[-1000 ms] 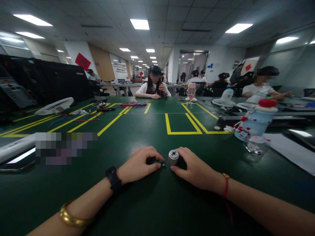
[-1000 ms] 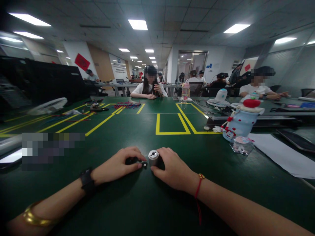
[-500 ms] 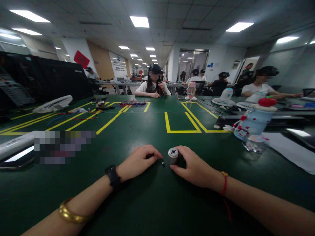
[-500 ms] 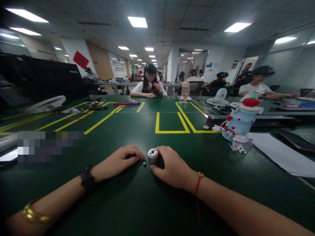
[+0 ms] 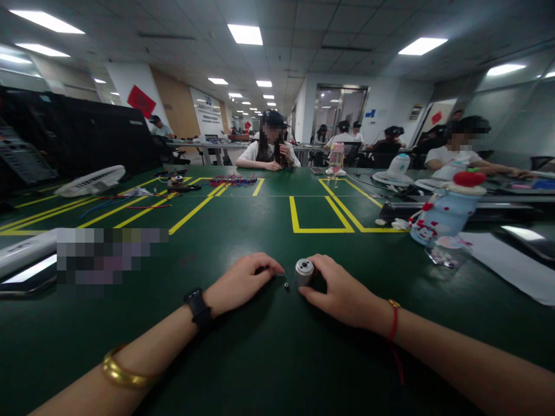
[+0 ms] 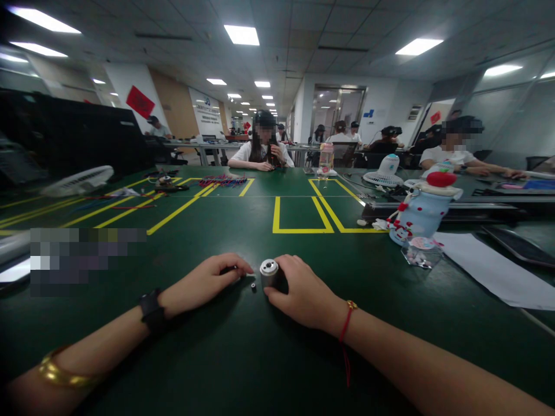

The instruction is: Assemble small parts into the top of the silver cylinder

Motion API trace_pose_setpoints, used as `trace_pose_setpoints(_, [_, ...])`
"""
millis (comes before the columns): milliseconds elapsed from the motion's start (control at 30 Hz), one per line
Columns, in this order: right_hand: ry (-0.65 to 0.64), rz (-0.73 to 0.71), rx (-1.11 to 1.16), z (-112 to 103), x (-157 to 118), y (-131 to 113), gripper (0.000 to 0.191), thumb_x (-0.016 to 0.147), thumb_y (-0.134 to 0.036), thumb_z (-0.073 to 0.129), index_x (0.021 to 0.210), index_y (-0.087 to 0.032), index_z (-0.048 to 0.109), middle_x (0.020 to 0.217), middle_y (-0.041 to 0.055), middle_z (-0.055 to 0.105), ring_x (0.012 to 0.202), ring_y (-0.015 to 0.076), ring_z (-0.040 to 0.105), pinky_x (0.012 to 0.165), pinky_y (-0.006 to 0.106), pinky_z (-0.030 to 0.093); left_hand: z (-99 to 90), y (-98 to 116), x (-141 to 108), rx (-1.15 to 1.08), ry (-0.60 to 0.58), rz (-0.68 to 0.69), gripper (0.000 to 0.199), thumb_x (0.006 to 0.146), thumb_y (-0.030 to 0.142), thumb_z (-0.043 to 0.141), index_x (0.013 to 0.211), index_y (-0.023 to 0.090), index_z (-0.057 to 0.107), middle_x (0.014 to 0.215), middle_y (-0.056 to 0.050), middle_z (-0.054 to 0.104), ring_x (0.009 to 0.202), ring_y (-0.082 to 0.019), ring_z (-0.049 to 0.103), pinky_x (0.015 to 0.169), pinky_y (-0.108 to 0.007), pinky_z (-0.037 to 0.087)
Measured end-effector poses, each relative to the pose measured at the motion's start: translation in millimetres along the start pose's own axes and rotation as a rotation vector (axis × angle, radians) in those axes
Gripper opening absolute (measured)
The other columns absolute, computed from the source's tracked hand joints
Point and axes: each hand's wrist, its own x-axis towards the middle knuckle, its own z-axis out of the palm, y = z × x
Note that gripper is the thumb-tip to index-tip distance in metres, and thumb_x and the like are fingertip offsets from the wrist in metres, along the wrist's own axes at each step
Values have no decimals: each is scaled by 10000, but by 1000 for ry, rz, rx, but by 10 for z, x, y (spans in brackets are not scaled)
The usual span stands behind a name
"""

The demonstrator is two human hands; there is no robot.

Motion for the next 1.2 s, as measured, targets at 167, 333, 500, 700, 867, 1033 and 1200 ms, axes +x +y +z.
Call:
trace_pose_setpoints(167, [-5, 7, 5, -2, -2, -2, 296, 789, -252, 643, 1061, -196, 539, 1001, 62, 574, 909, 214, 524, 794, 369, 424, 10, -7, 0, 16, -1, 18, 243, 870, 222, 461, 961, 230, 686, 1012, -23, 672, 936, -197, 599, 842, -306, 449])
trace_pose_setpoints(333, [-1, -4, -4, -1, 0, 4, 309, 781, -239, 648, 1066, -188, 540, 1004, 71, 576, 918, 220, 523, 807, 376, 421, 24, -10, 1, 27, 8, 14, 243, 879, 256, 462, 966, 228, 688, 990, -31, 667, 890, -199, 597, 818, -316, 456])
trace_pose_setpoints(500, [-2, -1, -8, 3, 9, 3, 300, 781, -250, 651, 1058, -190, 549, 998, 73, 581, 912, 224, 526, 797, 378, 424, 25, -16, 2, 39, 3, 17, 238, 880, 262, 467, 969, 225, 685, 989, -34, 661, 886, -196, 591, 808, -312, 455])
trace_pose_setpoints(700, [-2, -8, -16, 1, 11, -2, 295, 790, -261, 646, 1059, -191, 545, 995, 71, 583, 914, 224, 524, 802, 378, 421, 23, -20, -5, 53, 0, 32, 239, 892, 249, 455, 974, 233, 679, 997, -31, 652, 900, -192, 589, 815, -306, 449])
trace_pose_setpoints(867, [-14, -9, -14, -10, 11, -4, 285, 796, -269, 640, 1052, -193, 539, 996, 67, 579, 905, 220, 522, 795, 373, 425, 23, -26, -3, 59, -1, 48, 247, 893, 223, 446, 967, 235, 681, 1003, -30, 648, 918, -189, 586, 828, -304, 444])
trace_pose_setpoints(1033, [-7, -18, -19, -14, 7, -21, 282, 798, -260, 635, 1054, -191, 540, 994, 69, 580, 915, 223, 521, 805, 376, 421, 23, -48, -1, 58, -7, 60, 259, 898, 199, 434, 968, 239, 679, 1009, -25, 649, 945, -187, 585, 854, -303, 437])
trace_pose_setpoints(1200, [-13, -20, -20, -12, 8, -13, 274, 796, -261, 638, 1040, -191, 537, 988, 63, 576, 896, 215, 513, 796, 368, 420, 26, -53, 0, 61, 0, 59, 255, 895, 195, 438, 972, 238, 678, 1016, -23, 647, 945, -185, 586, 857, -304, 438])
